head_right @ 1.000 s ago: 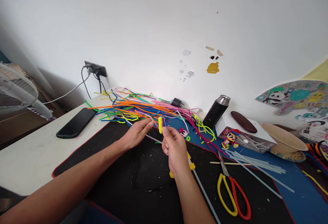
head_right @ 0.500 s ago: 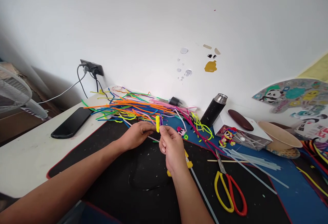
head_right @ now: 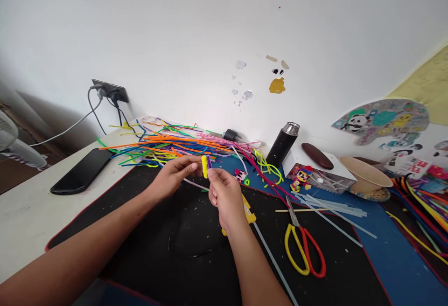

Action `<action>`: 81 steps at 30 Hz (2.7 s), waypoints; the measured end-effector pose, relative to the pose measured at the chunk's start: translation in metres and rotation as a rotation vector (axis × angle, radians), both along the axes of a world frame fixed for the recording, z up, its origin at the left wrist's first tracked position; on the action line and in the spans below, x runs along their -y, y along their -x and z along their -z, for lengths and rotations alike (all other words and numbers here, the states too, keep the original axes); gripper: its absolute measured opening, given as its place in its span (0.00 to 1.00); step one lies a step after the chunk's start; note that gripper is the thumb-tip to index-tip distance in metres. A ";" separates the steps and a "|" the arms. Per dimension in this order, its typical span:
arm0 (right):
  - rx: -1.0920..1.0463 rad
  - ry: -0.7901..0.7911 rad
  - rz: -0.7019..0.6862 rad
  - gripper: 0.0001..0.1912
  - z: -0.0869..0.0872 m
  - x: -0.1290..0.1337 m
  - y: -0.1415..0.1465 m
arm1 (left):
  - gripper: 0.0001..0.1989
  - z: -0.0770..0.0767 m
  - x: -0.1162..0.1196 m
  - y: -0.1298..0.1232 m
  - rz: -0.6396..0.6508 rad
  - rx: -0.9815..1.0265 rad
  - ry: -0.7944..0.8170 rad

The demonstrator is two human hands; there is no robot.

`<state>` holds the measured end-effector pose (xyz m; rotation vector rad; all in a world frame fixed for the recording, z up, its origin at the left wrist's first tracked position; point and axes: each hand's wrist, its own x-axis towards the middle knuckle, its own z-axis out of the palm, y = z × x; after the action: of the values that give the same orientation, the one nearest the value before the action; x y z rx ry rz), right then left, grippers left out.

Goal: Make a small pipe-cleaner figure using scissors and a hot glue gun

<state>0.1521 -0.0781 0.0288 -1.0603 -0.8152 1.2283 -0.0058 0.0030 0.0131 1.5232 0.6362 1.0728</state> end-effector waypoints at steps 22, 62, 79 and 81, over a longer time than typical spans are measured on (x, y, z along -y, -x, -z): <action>0.129 -0.010 -0.051 0.19 -0.003 0.002 0.005 | 0.16 -0.003 0.002 0.003 0.103 0.102 0.223; 0.404 -0.082 0.033 0.19 0.009 0.001 -0.003 | 0.15 -0.009 0.008 -0.002 0.064 0.149 0.224; 0.422 -0.066 0.051 0.20 0.007 0.001 -0.004 | 0.15 -0.012 0.011 -0.006 0.111 0.189 0.270; 0.423 -0.067 0.060 0.20 0.006 0.001 -0.003 | 0.15 -0.007 0.010 -0.007 0.097 0.191 0.279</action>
<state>0.1553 -0.0789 0.0227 -1.3011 -1.1292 0.9305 0.0009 -0.0070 0.0204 1.1832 0.5478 0.9964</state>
